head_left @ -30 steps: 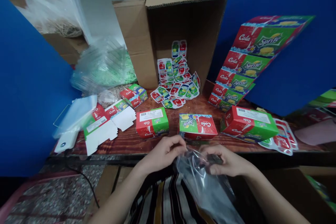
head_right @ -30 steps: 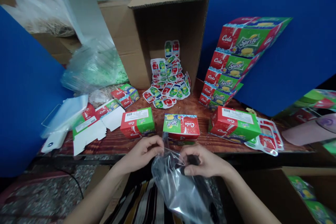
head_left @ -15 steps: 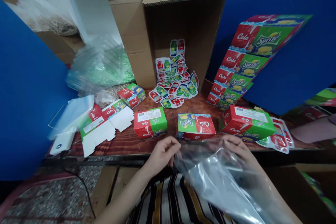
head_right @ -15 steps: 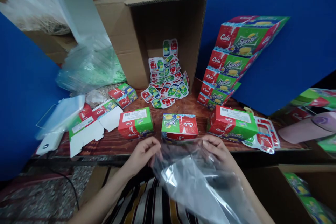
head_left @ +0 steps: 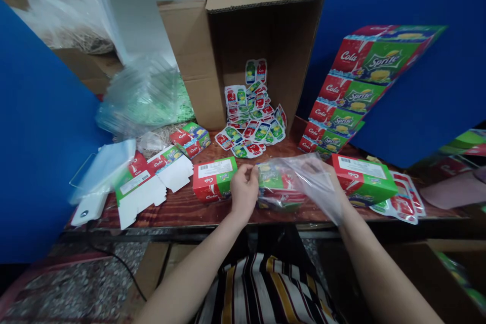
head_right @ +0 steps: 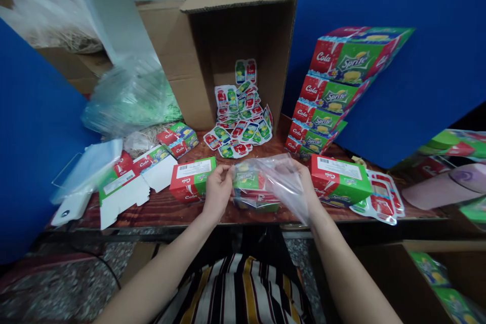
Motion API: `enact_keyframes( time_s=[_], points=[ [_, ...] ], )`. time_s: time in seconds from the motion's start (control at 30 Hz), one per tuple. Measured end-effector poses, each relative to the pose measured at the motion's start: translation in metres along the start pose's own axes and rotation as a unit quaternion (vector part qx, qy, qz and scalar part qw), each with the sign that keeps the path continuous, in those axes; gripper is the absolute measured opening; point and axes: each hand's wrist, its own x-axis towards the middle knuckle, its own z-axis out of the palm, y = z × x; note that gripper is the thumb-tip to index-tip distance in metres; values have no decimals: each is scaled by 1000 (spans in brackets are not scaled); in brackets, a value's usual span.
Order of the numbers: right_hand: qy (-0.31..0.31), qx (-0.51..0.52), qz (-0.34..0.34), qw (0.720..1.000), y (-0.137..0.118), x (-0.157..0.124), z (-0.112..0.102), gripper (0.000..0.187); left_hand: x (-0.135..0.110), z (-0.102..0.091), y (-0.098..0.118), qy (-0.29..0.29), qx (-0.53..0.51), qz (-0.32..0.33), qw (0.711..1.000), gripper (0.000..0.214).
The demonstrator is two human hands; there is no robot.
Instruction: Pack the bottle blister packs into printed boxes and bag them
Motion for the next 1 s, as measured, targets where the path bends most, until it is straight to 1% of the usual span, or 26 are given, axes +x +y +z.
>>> enact_keyframes(
  time_s=[0.1,0.17,0.23,0.3,0.37,0.43,0.5,0.57,0.6,0.67,0.73,0.87,1.0],
  points=[
    [-3,-11,-7,1000,0,5,-2,24,9,1,3,-17,26,-12,999,19],
    [-7,-39,-2,999,4,10,-6,24,14,1,3,-27,48,-36,998,18],
    [-26,-63,-8,998,10,17,-10,25,17,0,3,-36,81,-55,995,17],
    [-52,-57,-19,997,17,24,-14,28,18,-1,4,-42,133,-47,989,18],
    [-70,-30,-24,997,21,28,-17,32,18,-4,8,-47,208,-20,977,18],
    [-78,-6,-19,997,23,29,-17,32,18,-6,15,-56,308,14,949,17],
    [-85,-3,-15,996,21,28,-17,30,18,-7,23,-72,412,41,908,16],
    [-101,-8,-18,995,18,27,-17,30,18,-6,27,-86,480,48,871,18],
    [-109,-11,-24,994,17,27,-17,30,18,-5,27,-89,496,44,862,20],
    [-124,-16,-33,992,17,29,-17,29,17,-3,26,-81,499,27,862,23],
    [-132,-16,-26,991,19,33,-18,28,15,-1,23,-60,484,18,873,25],
    [-138,25,20,990,30,43,-20,28,12,2,18,-27,452,25,891,22],
    [-125,42,53,990,38,53,-19,29,11,5,18,2,440,32,897,22]
  ],
)
